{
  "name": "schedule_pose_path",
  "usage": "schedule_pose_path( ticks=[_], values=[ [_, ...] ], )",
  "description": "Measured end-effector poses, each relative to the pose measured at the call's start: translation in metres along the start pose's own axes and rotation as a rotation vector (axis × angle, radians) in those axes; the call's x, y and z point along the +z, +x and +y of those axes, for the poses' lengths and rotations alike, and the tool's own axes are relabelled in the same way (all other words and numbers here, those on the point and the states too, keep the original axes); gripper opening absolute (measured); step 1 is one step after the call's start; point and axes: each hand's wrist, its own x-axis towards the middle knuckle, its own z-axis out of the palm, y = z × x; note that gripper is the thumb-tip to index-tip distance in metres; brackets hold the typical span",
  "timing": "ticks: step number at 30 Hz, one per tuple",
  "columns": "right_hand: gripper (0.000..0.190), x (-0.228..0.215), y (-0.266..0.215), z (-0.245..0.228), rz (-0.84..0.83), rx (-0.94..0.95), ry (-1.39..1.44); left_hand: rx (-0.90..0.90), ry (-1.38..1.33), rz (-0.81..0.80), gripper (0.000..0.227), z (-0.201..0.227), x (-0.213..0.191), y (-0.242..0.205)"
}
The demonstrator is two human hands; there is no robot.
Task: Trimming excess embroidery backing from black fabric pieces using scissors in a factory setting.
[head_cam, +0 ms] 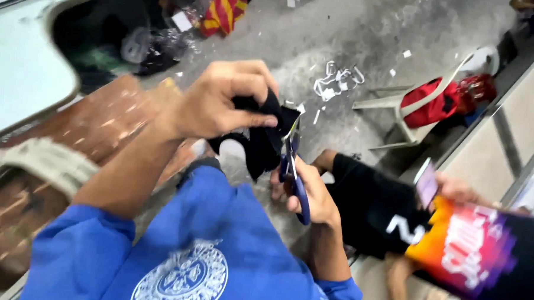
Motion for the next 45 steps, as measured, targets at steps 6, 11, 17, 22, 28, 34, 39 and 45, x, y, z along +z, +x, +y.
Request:
schedule_pose_path(
  ticks=[6,11,17,22,28,34,39,45],
  values=[
    [0.074,-0.107,0.098,-0.020,0.053,0.035,0.002,-0.017,-0.107,-0.023,0.023,-0.087,-0.018,0.119],
    [0.069,-0.194,0.150,-0.007,0.103,-0.014,-0.074,-0.064,-0.103,-0.078,0.020,-0.152,-0.011,0.202],
    [0.064,-0.329,0.205,0.007,0.287,-0.103,-0.446,0.105,0.198,-0.060,0.020,-0.230,0.021,0.301],
    [0.054,-0.470,0.227,-0.013,0.488,-0.429,-1.068,0.464,0.149,-0.015,0.004,-0.280,0.081,0.399],
    [0.053,-0.610,0.228,-0.015,0.543,-0.490,-1.153,0.946,0.131,-0.042,0.015,-0.343,0.144,0.523],
    [0.052,-0.697,0.224,0.002,0.534,-0.389,-0.827,0.127,-0.266,-0.192,0.010,-0.410,0.200,0.598],
    [0.050,-0.783,0.218,0.032,0.625,-0.269,-0.717,0.433,-0.149,-0.209,0.023,-0.478,0.257,0.683],
    [0.044,-0.901,0.218,0.057,0.734,-0.099,-0.584,0.328,-0.187,-0.362,0.017,-0.562,0.328,0.789]
  ],
)
